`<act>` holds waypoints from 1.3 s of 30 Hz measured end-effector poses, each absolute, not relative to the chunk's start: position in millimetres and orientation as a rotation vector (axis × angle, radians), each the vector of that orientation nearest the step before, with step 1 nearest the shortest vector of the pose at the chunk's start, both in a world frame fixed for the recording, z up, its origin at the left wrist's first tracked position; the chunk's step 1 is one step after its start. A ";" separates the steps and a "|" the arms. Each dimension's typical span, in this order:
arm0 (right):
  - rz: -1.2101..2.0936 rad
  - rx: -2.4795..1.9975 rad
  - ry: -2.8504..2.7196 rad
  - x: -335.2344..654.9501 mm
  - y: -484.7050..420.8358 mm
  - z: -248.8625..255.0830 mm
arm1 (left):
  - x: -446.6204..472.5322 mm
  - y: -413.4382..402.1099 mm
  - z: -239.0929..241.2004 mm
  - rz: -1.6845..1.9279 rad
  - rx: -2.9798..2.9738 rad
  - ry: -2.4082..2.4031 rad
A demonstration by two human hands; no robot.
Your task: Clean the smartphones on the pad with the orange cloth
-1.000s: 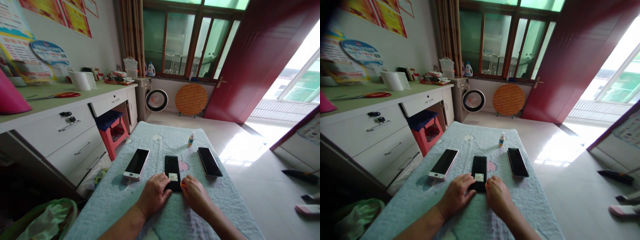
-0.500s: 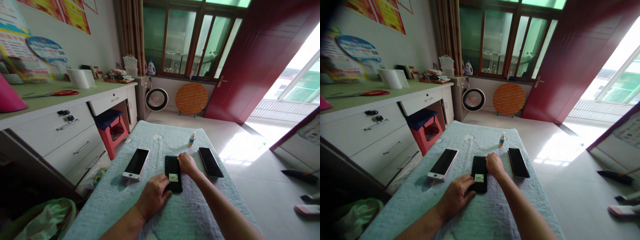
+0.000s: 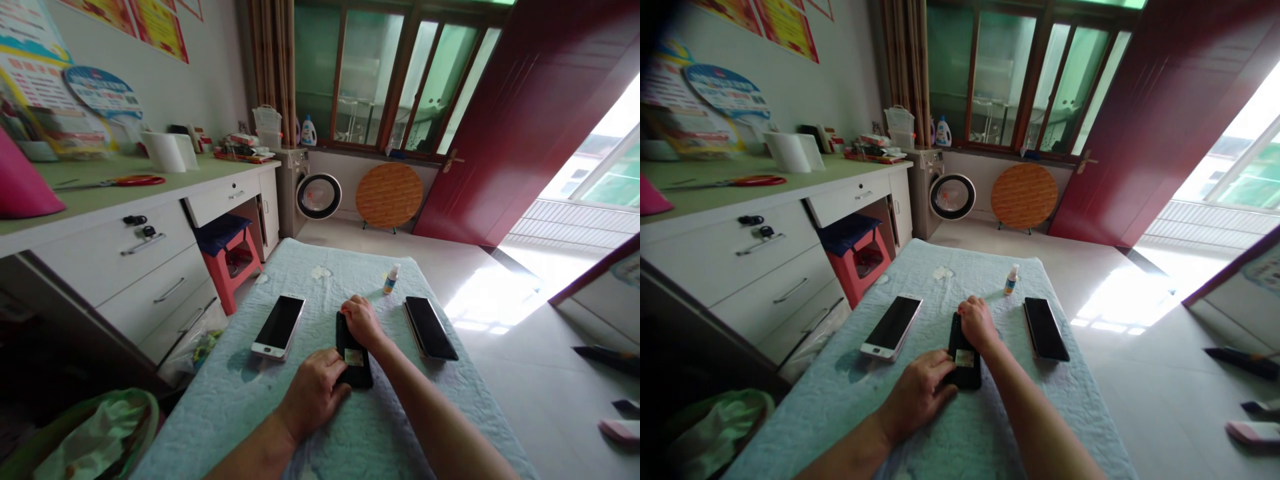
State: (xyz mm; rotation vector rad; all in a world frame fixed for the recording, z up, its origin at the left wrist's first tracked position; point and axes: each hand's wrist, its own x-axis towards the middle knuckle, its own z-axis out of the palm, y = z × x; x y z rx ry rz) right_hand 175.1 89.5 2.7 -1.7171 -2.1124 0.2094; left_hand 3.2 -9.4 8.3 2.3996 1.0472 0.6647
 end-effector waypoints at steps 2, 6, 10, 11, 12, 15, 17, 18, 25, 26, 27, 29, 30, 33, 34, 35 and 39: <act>0.228 -1.666 -2.145 174.8 83.5 2.9 | 3.2 -9.2 8.3 0.650 2.399 1.057; 0.282 -1.540 -2.234 178.1 57.9 8.8 | 2.2 -9.1 5.6 0.666 2.403 1.071; 0.379 -1.408 -2.343 179.7 22.8 17.2 | 2.0 -9.8 5.3 0.695 2.416 1.051; 0.402 -1.357 -2.362 179.9 15.7 18.3 | 2.1 -9.9 5.8 0.705 2.418 1.043; 0.420 -1.318 -2.381 180.1 10.5 18.8 | 2.3 -10.1 6.2 0.711 2.419 1.037; 0.382 -1.315 -2.404 180.4 8.3 16.3 | 2.8 -10.5 6.7 0.704 2.431 1.056; 0.304 -1.378 -2.399 180.0 18.0 12.7 | 2.9 -10.8 6.6 0.671 2.443 1.087; 0.272 -1.413 -2.395 179.5 25.2 10.9 | 3.0 -11.0 6.7 0.653 2.447 1.102; 0.208 -1.545 -2.322 173.9 70.2 5.7 | 3.5 -11.6 10.1 0.612 2.464 1.119; 0.203 -1.566 -2.311 173.1 71.6 5.6 | 3.4 -11.7 10.4 0.611 2.465 1.115; 0.204 -1.594 -2.300 172.4 71.4 5.5 | 3.3 -11.9 10.5 0.612 2.465 1.112; 0.216 -1.657 -2.275 171.0 66.8 5.9 | 2.8 -12.0 10.2 0.608 2.464 1.105; 0.225 -1.688 -2.265 170.5 62.8 6.3 | 2.6 -11.8 9.8 0.604 2.462 1.105; 0.242 -1.714 -2.290 169.8 46.7 7.2 | 2.1 -10.8 7.6 0.609 2.445 1.116; 0.236 -1.694 -2.308 170.0 41.3 7.2 | 2.1 -10.5 6.6 0.617 2.441 1.121; 0.227 -1.664 -2.326 170.6 36.4 7.1 | 2.1 -10.2 5.7 0.624 2.440 1.122; 0.184 -1.602 -2.349 173.8 30.1 6.6 | 2.7 -10.0 4.5 0.633 2.455 1.106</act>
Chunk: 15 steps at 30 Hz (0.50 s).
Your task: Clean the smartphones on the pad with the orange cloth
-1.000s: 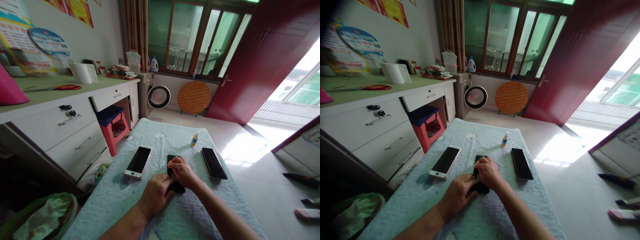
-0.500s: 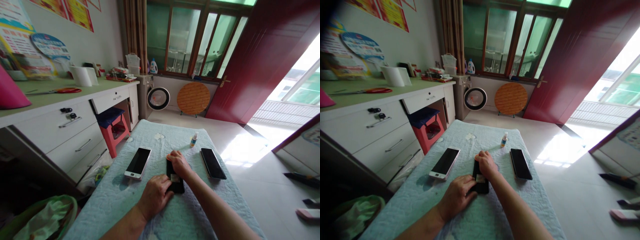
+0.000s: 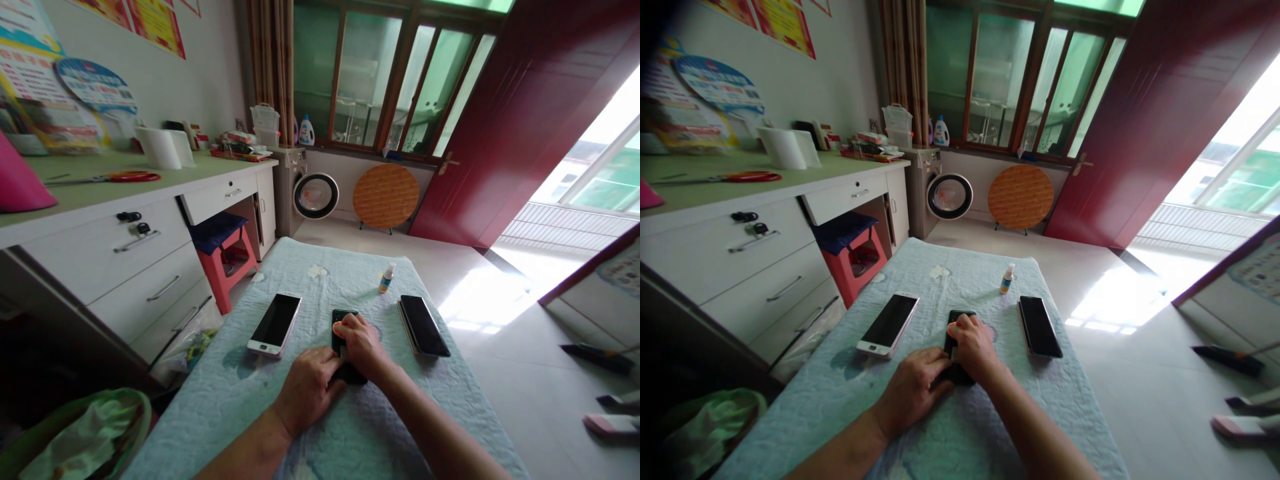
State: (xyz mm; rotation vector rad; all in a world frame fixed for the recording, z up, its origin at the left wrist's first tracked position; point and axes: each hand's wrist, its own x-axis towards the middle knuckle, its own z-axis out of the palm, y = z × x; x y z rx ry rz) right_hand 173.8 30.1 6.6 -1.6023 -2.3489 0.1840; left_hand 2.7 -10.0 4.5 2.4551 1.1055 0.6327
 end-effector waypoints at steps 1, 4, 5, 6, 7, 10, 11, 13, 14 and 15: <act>0.178 -1.611 -2.351 174.2 32.5 6.8 | 3.0 -10.2 5.0 0.633 2.457 1.108; 0.162 -1.650 -2.361 174.0 46.4 8.1 | 3.3 -10.9 7.6 0.623 2.453 1.135; 0.157 -1.664 -2.364 173.6 51.8 8.7 | 3.2 -11.0 8.6 0.621 2.452 1.141; 0.154 -1.676 -2.368 173.2 56.8 9.3 | 3.2 -11.2 9.3 0.620 2.452 1.143; 0.150 -1.687 -2.371 172.9 61.1 9.8 | 3.0 -11.2 9.9 0.619 2.453 1.141; 0.132 -1.720 -2.377 174.4 68.4 10.8 | 2.8 -11.0 10.4 0.618 2.459 1.131; 0.126 -1.734 -2.377 176.0 69.3 10.9 | 2.9 -10.9 10.3 0.619 2.461 1.129; 0.118 -1.776 -2.358 180.5 70.3 10.9 | 3.0 -10.7 9.9 0.623 2.460 1.122; 0.117 -1.802 -2.339 183.1 70.9 11.0 | 3.1 -10.5 9.5 0.626 2.456 1.120; 0.120 -1.830 -2.317 185.7 71.8 11.1 | 3.1 -10.3 9.0 0.629 2.452 1.117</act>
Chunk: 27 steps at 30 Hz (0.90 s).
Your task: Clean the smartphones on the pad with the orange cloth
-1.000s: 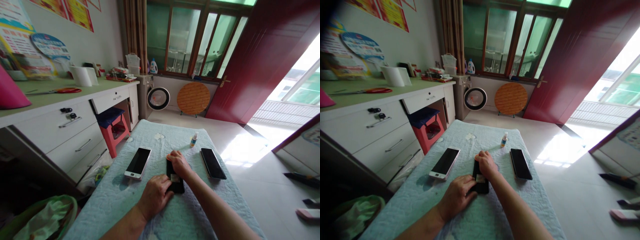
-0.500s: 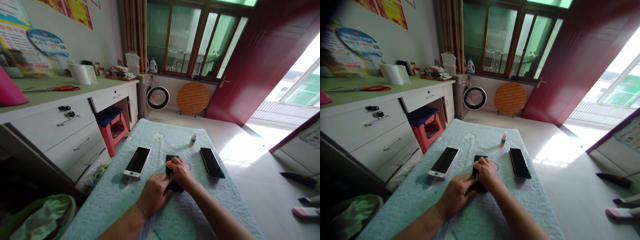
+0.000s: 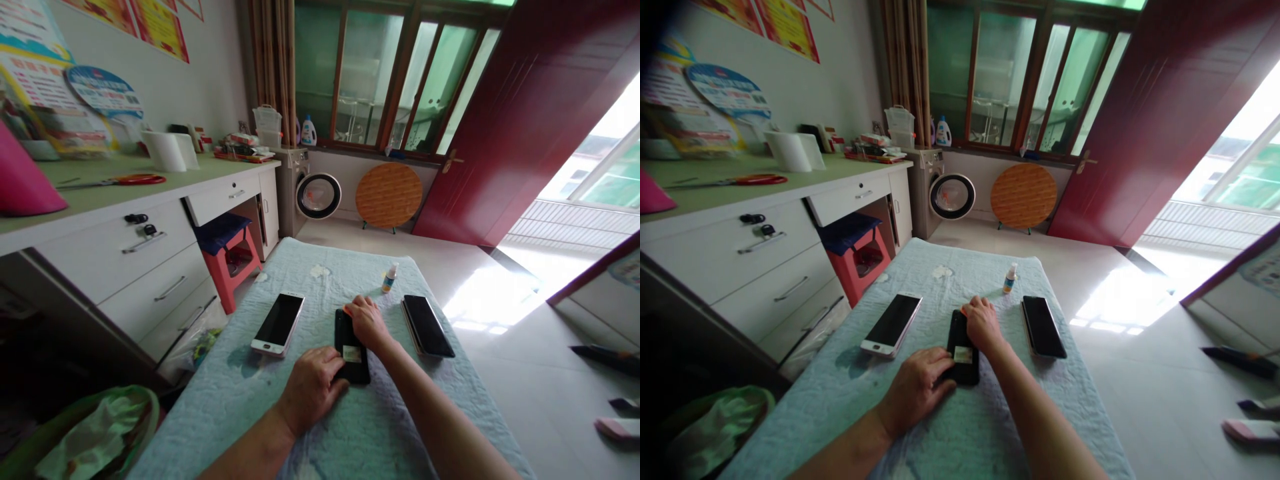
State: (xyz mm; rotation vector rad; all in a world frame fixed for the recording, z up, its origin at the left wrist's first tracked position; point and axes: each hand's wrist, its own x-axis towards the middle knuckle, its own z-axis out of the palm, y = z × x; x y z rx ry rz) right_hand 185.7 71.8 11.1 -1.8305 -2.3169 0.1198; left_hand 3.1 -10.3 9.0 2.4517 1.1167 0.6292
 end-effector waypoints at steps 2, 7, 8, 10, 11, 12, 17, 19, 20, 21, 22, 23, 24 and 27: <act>0.132 -1.885 -2.277 189.5 74.8 11.8 | 2.7 -9.8 7.6 0.637 2.442 1.111; 0.169 -1.930 -2.265 181.7 87.6 13.4 | 0.6 -8.1 3.0 0.662 2.418 1.051; 0.177 -1.922 -2.272 177.2 90.0 13.3 | 0.3 -7.9 2.6 0.664 2.411 1.042; 0.195 -1.897 -2.290 167.7 93.5 12.6 | -0.1 -7.9 2.6 0.667 2.400 1.038; 0.202 -1.884 -2.298 163.5 94.4 12.1 | -0.1 -8.0 2.9 0.669 2.398 1.039; 0.207 -1.873 -2.304 160.2 94.8 11.8 | -0.1 -8.2 3.4 0.671 2.399 1.041; 0.211 -1.872 -2.282 165.0 90.4 12.7 | 0.7 -9.0 6.6 0.665 2.406 1.063; 0.208 -1.901 -2.256 175.3 87.3 13.4 | 1.2 -9.1 7.6 0.646 2.408 1.074; 0.207 -1.919 -2.240 181.1 85.7 13.5 | 1.5 -9.1 8.0 0.635 2.407 1.080; 0.204 -1.938 -2.222 186.9 84.0 13.2 | 1.9 -9.1 8.3 0.628 2.404 1.087; 0.201 -1.956 -2.203 192.3 82.3 12.6 | 2.2 -9.1 8.5 0.624 2.401 1.091; 0.197 -1.970 -2.182 197.0 80.6 11.6 | 2.5 -9.1 8.6 0.623 2.398 1.093; 0.193 -1.982 -2.161 200.9 78.9 10.4 | 2.7 -9.2 8.6 0.626 2.395 1.095; 0.197 -2.009 -2.103 206.9 73.7 6.2 | 3.0 -9.8 8.7 0.638 2.389 1.095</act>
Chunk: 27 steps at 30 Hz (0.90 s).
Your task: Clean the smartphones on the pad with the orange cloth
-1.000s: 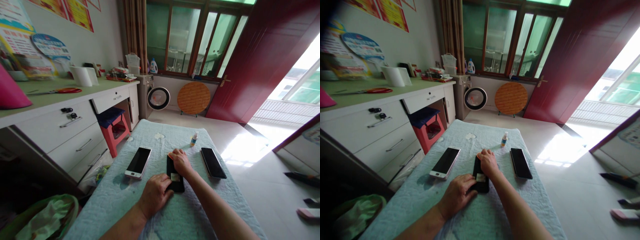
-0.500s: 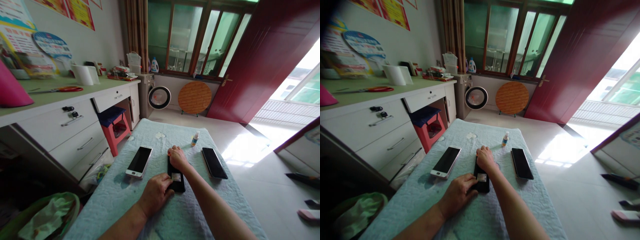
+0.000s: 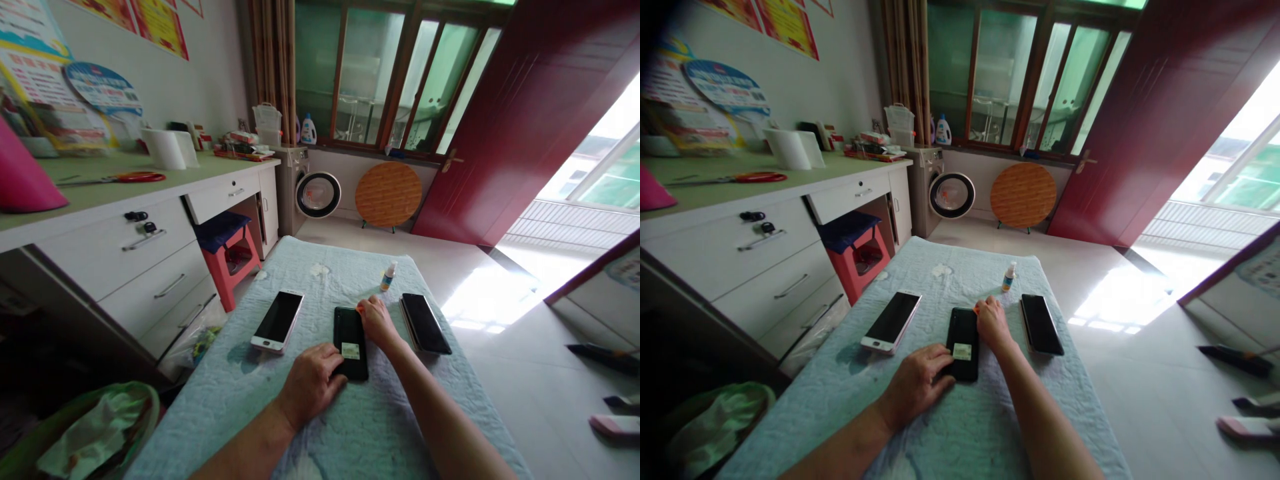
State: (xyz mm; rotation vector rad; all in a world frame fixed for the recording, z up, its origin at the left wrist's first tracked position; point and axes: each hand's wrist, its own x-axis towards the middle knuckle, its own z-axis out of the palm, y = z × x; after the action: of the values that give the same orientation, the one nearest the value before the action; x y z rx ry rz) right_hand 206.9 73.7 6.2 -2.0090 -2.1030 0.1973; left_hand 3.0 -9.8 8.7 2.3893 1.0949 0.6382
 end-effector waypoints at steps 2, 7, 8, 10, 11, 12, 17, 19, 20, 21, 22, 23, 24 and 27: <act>0.211 -2.022 -2.076 206.9 69.3 4.3 | 2.9 -10.4 9.1 0.642 2.389 1.097; 0.221 -2.030 -2.061 202.2 46.8 7.5 | 2.7 -10.2 9.2 0.635 2.403 1.102; 0.226 -2.026 -2.067 201.3 39.7 9.0 | 2.7 -9.7 8.3 0.641 2.409 1.099; 0.254 -2.008 -2.081 199.5 23.4 11.6 | 2.6 -8.6 5.6 0.655 2.427 1.087; 0.271 -1.989 -2.087 198.6 14.5 12.4 | 2.4 -8.0 3.8 0.664 2.439 1.082; 0.290 -1.979 -2.082 197.8 5.5 12.6 | 2.3 -7.6 1.9 0.673 2.451 1.080; 0.371 -1.922 -2.082 196.5 -35.7 8.5 | 2.2 -7.7 -5.0 0.697 2.495 1.092; 0.410 -1.906 -2.080 198.5 -47.5 9.7 | 2.7 -8.3 -5.3 0.706 2.508 1.096; 0.441 -1.893 -2.086 199.8 -51.8 12.2 | 3.0 -8.5 -4.9 0.710 2.514 1.096; 0.482 -1.875 -2.096 201.2 -55.0 15.8 | 3.2 -8.6 -4.4 0.715 2.518 1.096; 0.519 -1.854 -2.100 202.4 -57.0 20.2 | 3.4 -8.6 -3.7 0.719 2.521 1.094; 0.541 -1.825 -2.088 203.1 -58.0 25.0 | 3.4 -8.5 -3.0 0.723 2.521 1.090; 0.547 -1.791 -2.066 203.2 -58.0 29.4 | 3.4 -8.3 -2.4 0.727 2.520 1.087; 0.519 -1.682 -2.025 199.0 -54.0 35.7 | 2.7 -7.3 -1.0 0.738 2.505 1.081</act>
State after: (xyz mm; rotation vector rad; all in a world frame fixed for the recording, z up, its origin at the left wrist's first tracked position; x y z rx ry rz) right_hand 199.0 -54.0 35.7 -1.6825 -2.0248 0.5189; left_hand 2.7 -7.3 -1.0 2.5054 1.0811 0.7377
